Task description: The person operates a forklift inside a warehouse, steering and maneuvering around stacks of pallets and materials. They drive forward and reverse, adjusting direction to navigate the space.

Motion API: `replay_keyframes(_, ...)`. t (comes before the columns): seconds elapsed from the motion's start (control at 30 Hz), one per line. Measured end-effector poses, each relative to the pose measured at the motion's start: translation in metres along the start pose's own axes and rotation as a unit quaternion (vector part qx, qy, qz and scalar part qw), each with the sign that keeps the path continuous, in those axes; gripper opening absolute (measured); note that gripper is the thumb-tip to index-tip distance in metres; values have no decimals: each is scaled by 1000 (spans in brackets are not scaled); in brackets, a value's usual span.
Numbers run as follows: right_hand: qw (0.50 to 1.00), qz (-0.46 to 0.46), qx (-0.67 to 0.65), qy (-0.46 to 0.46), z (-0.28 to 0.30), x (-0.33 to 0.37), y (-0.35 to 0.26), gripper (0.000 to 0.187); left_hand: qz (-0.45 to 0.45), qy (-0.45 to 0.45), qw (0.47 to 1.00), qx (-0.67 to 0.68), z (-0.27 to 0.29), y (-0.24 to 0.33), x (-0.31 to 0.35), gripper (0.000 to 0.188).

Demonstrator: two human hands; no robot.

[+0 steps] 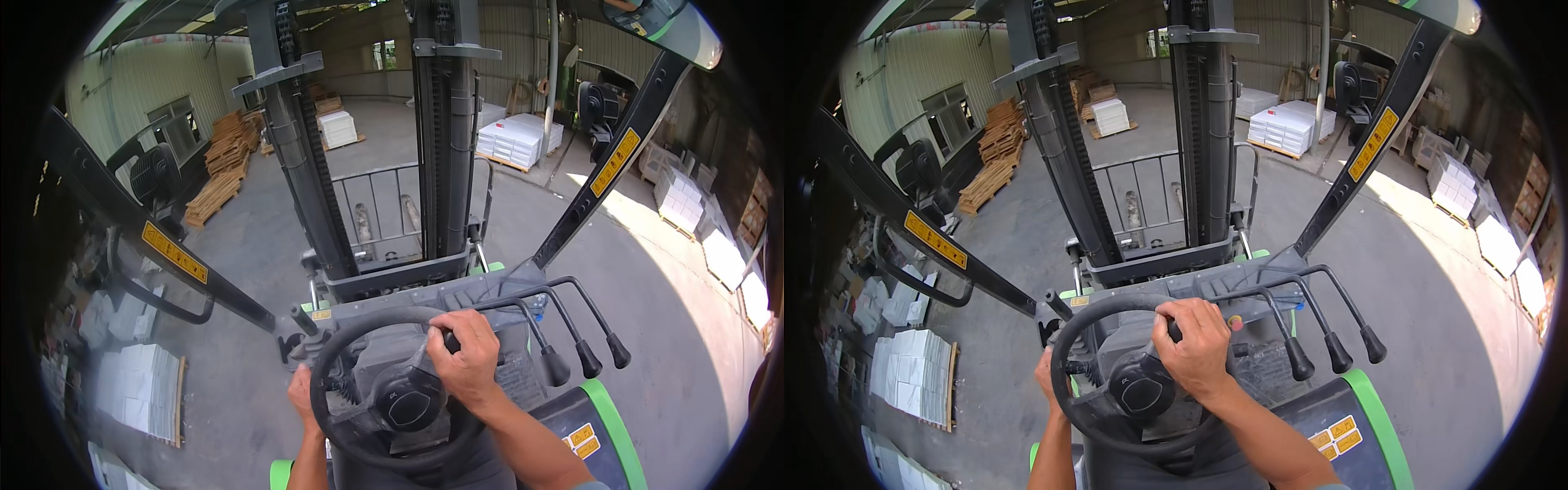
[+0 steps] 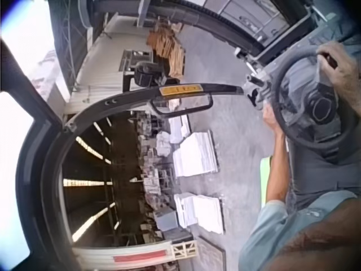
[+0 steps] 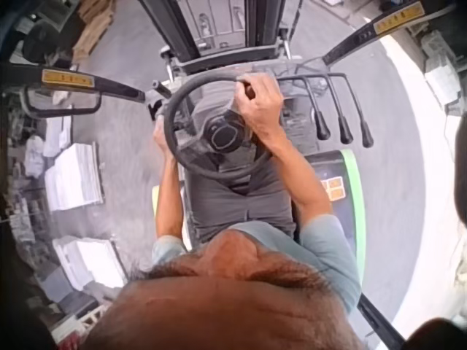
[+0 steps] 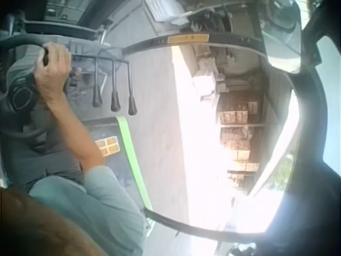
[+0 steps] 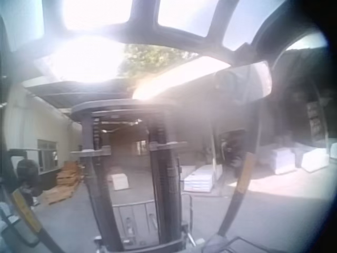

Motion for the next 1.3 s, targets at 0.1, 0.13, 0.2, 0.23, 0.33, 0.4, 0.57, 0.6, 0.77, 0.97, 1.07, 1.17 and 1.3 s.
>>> replay_keyframes(0.1, 1000, -8, 17, 17, 24, 12, -2, 16, -13, -13, 1000, 22, 4, 6, -2, 47)
replay_keyframes(0.13, 1000, -1, 23, 19, 31, 17, 0, 16, -3, -17, 999, 32, 5, 9, -1, 47)
replay_keyframes(0.2, 999, 16, 27, 15, 46, 27, 6, 17, 13, -23, 999, 37, 6, 14, 2, 47)
replay_keyframes(0.23, 999, 12, 34, 6, 55, 33, 6, 17, 19, -24, 999, 33, 6, 16, 4, 47)
replay_keyframes(0.33, 999, 5, 42, -16, 77, 46, 2, 19, -39, -16, 999, 18, 3, 23, 9, 47)
replay_keyframes(0.4, 999, 12, 47, -18, 83, 52, 3, 20, -70, -9, 997, 15, 2, 23, 11, 47)
replay_keyframes(0.57, 999, -8, 45, 23, 76, 49, 5, 16, -51, -17, 998, 26, 3, 20, 14, 46)
replay_keyframes(0.6, 998, -14, 47, 28, 72, 45, 5, 16, -40, -16, 999, 23, 3, 19, 13, 46)
replay_keyframes(0.77, 998, -31, 28, 39, 38, 20, 3, 13, 32, -13, 999, 31, 2, 15, 8, 47)
replay_keyframes(0.97, 999, -12, -25, 26, -22, -7, -17, 12, 4, 2, 1000, 28, -2, 9, 8, 46)
replay_keyframes(1.07, 999, 14, -47, 12, -54, -12, -43, 11, 13, -11, 1000, 0, -2, 4, 4, 46)
replay_keyframes(1.17, 996, 31, -78, -36, -77, 2, -70, 11, -20, -3, 999, 47, -5, 16, 7, 45)
replay_keyframes(1.3, 987, 30, -123, -100, -81, 33, -87, 25, -54, 4, 998, 20, -6, 25, 16, 41)
Point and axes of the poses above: each hand's wrist, its own x-axis away from the middle knuckle, its own z-axis out of the back of the hand, y = z × x, the point moved 3 cm from there along -x, towards the middle knuckle, and after that the axes turned 10 degrees about y, right-handed, at the moved point
